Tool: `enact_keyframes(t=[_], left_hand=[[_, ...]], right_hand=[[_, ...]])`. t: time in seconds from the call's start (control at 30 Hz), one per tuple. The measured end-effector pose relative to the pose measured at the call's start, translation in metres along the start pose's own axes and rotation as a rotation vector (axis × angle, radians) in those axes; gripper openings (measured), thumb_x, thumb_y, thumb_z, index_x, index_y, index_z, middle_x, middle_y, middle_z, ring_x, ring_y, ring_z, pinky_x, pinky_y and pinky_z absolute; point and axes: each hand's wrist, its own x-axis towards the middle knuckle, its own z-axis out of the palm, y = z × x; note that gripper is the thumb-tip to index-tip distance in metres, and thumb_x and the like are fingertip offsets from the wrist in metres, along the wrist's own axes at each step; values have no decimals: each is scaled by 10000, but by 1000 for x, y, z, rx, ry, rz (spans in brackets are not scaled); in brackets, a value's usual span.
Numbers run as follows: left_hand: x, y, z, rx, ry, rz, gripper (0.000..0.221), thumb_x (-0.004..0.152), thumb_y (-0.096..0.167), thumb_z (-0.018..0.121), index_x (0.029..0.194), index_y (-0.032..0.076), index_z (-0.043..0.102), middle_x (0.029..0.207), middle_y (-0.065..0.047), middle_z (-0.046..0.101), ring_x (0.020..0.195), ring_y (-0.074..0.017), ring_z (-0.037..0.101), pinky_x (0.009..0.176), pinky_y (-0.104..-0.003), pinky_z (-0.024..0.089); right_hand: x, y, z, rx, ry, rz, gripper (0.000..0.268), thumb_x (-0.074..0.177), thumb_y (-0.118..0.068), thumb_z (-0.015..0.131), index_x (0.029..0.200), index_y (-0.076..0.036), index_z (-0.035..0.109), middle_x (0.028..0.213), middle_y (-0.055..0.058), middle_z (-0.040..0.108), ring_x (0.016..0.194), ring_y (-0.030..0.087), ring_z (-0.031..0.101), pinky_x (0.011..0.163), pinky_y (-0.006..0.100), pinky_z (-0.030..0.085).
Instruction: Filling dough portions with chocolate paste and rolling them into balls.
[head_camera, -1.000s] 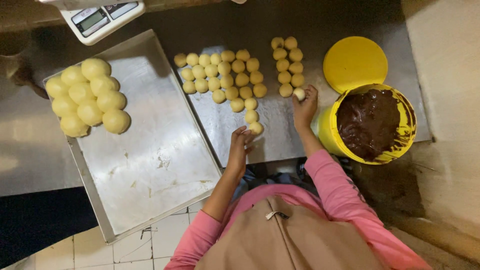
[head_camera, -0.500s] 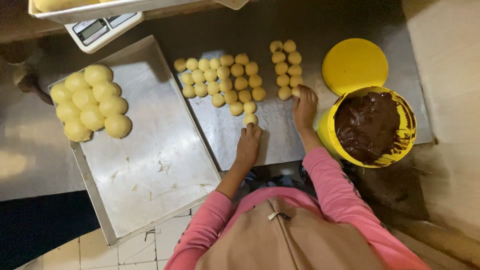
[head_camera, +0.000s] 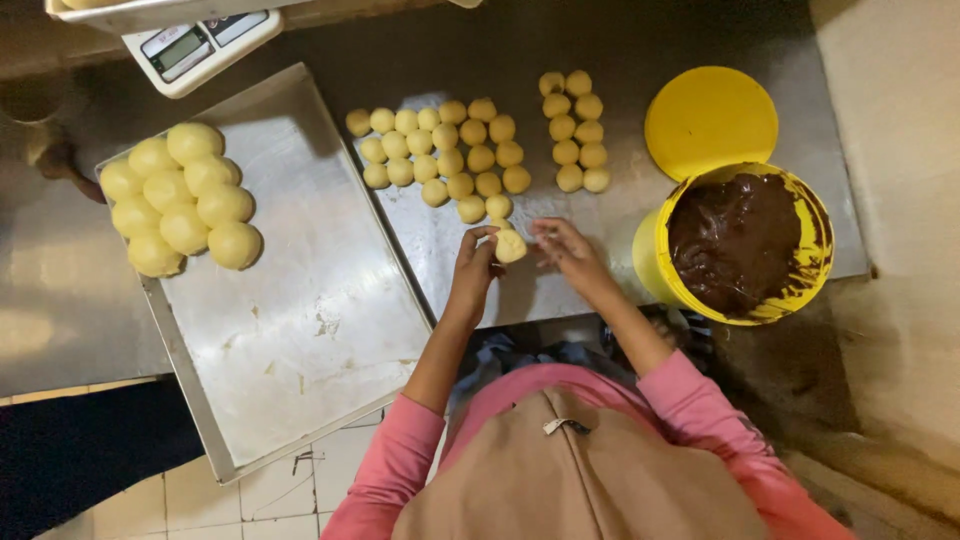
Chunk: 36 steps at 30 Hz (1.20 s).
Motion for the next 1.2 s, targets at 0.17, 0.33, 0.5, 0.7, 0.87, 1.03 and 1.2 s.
enact_keyframes(t=[0.17,0.33,0.5,0.7,0.87,1.03,1.2], left_hand=[[-21,14,22,-68,-145,84,395,1042,361,599,1226,19,527,986,-124,594,807,-171,587,603,-263,511],[-31,10,37,185,-139,233,512,890,227,845,1330,60,644,1298,-137,434,1080,-289,600,886,-363,577],[-27,-13,50,41,-94,174,477,911,134,803,1319,-33,621,1126,-112,595,1063,-200,575,941,-319,514],[-46,-5,72,244,-102,313,183,884,3,757,1066,16,741,801,-61,665,764,-132,595,708,-281,524],[-53,9,77,263,-199,337,95,918,35,737,1013,39,745,727,-55,665,694,-106,581,626,-251,509],[-45,-1,78,62,-329,237,204,932,126,773,1087,7,719,800,-80,677,728,-124,625,652,-247,554],[-62,14,92,-31,-184,170,257,1058,315,600,1016,66,645,777,0,619,715,-64,593,667,-224,510]], right_hand=[[-20,-34,3,163,-99,99,418,976,-150,677,1372,-56,582,1154,117,651,747,208,744,716,330,639],[-33,-48,5,188,16,34,496,850,14,775,1322,-52,637,1053,10,585,887,107,683,830,284,607],[-45,-57,7,450,57,84,396,940,-95,651,1311,-15,538,1171,95,537,900,208,702,735,353,654],[-51,-49,7,-154,309,-137,279,1033,-329,654,1155,-79,622,901,41,598,694,119,592,545,233,524],[-62,-79,10,-404,457,-302,258,1050,-292,644,855,-126,678,508,29,561,493,126,555,509,263,474],[-64,-87,5,-401,476,-368,316,1090,-281,577,853,-104,687,517,56,646,485,111,616,508,244,523],[-71,-95,18,-684,524,-292,244,1066,-381,575,967,-188,687,531,147,623,567,363,685,553,440,542]])
